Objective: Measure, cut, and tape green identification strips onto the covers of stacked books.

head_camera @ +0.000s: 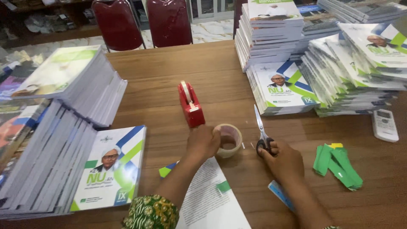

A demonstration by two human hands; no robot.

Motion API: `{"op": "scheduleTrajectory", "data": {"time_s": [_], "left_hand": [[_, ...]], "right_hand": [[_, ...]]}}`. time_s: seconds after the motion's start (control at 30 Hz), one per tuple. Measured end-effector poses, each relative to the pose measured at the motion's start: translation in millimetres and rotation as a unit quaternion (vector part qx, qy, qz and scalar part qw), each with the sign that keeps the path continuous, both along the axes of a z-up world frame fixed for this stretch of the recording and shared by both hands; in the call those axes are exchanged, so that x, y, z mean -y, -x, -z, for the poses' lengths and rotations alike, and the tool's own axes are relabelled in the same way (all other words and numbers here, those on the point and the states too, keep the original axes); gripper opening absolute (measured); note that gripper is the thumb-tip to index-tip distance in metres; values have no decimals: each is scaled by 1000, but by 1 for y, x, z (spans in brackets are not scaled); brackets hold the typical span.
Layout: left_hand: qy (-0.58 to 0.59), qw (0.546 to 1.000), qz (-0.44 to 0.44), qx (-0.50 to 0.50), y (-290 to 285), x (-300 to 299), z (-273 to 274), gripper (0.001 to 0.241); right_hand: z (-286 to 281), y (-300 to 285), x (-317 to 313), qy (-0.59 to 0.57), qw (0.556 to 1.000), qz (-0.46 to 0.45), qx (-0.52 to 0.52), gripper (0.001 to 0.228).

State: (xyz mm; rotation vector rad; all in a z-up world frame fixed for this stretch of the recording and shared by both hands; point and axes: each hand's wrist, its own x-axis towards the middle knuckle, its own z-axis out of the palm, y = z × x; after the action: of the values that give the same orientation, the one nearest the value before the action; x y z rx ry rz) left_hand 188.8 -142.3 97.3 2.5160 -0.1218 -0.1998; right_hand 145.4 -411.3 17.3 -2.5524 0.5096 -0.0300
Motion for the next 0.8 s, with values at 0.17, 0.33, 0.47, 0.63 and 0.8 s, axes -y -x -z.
{"op": "scheduleTrajectory", "data": {"time_s": [0.17,0.33,0.47,0.63,0.8], "left_hand": [[25,1000,5,-7,-35,18,44,55],[61,998,-12,-17,-26,20,29,55],[109,992,-10,-59,7,15,-13,84],[96,994,35,39,49,-32,9,73],[70,984,117,117,104,-84,33,91]], "right_hand": [[11,3,9,107,987,-91,78,42],[5,7,7,82,992,-51,82,39],[-5,18,7,73,982,-91,151,30],[8,25,9,76,980,-84,163,35],[1,62,-33,24,937,-175,302,37]]}}
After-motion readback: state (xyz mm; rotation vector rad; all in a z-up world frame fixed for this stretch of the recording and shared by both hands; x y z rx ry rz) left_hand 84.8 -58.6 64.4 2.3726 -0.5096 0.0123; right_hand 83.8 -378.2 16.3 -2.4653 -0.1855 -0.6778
